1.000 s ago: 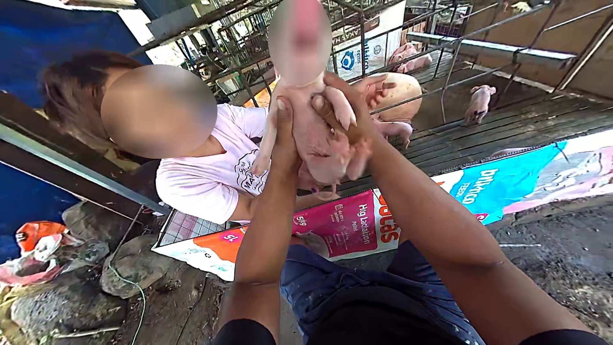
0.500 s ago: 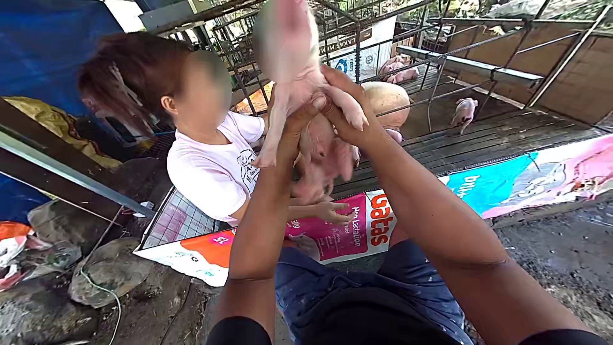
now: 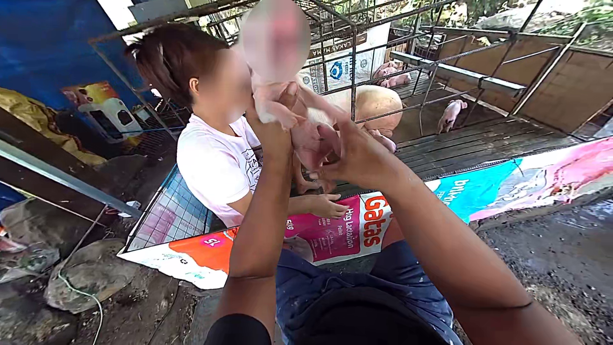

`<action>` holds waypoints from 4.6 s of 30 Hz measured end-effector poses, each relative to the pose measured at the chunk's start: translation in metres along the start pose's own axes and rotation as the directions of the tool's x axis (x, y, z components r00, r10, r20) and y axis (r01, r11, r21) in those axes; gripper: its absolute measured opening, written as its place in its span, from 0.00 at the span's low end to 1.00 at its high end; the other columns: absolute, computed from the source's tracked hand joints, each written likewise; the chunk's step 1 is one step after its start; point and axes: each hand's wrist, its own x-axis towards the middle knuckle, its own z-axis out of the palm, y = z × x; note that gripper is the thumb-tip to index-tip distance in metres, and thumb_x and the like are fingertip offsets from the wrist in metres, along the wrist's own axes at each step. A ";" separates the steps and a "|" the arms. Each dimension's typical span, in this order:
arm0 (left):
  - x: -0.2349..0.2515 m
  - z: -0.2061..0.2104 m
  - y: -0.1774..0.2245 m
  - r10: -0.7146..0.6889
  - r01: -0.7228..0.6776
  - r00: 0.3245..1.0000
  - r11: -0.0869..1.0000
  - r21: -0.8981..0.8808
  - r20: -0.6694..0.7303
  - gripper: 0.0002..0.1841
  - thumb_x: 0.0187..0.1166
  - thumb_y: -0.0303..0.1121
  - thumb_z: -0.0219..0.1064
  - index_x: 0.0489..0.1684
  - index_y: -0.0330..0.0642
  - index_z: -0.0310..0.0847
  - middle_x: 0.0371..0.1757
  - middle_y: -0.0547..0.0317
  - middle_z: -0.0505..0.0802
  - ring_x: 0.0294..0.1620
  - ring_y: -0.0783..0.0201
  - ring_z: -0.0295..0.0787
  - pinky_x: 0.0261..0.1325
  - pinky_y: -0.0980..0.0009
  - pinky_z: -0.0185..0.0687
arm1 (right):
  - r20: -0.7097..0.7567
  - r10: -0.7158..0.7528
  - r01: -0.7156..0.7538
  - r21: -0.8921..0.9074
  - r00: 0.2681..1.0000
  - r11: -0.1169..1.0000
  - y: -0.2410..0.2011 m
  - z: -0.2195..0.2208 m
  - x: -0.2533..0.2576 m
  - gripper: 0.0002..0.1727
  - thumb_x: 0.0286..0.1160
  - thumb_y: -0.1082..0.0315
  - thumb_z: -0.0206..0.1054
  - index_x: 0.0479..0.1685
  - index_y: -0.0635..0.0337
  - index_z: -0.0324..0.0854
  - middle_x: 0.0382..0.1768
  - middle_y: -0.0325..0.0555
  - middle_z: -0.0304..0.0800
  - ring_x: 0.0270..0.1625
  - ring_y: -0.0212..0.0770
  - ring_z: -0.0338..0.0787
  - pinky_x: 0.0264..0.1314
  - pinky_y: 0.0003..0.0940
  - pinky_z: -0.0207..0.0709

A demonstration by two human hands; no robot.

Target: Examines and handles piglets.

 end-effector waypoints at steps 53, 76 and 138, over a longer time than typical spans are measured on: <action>0.014 -0.019 0.012 -0.223 0.171 0.956 0.951 -0.258 -0.190 0.14 0.90 0.35 0.55 0.65 0.36 0.68 0.52 0.43 0.87 0.56 0.52 0.88 0.62 0.48 0.86 | -0.054 -0.271 0.138 -0.756 0.961 0.640 -0.013 -0.006 -0.042 0.08 0.76 0.71 0.64 0.32 0.64 0.86 0.40 0.56 0.80 0.47 0.58 0.83 0.40 0.50 0.72; -0.002 -0.045 0.012 -0.239 0.137 0.947 0.905 -0.403 -0.214 0.12 0.92 0.40 0.46 0.52 0.43 0.72 0.43 0.53 0.87 0.48 0.60 0.88 0.55 0.53 0.88 | -0.079 -0.324 0.135 -0.798 0.943 0.587 0.013 0.014 -0.053 0.08 0.71 0.68 0.70 0.26 0.62 0.83 0.34 0.55 0.80 0.39 0.57 0.84 0.41 0.53 0.68; -0.039 -0.025 0.024 -0.276 0.155 0.888 0.932 -0.326 -0.369 0.10 0.93 0.35 0.42 0.49 0.47 0.69 0.38 0.60 0.85 0.42 0.67 0.87 0.49 0.65 0.88 | 0.038 -0.458 0.403 -0.545 0.888 0.735 -0.026 0.014 -0.060 0.20 0.72 0.75 0.64 0.63 0.62 0.87 0.39 0.52 0.85 0.43 0.53 0.88 0.32 0.41 0.78</action>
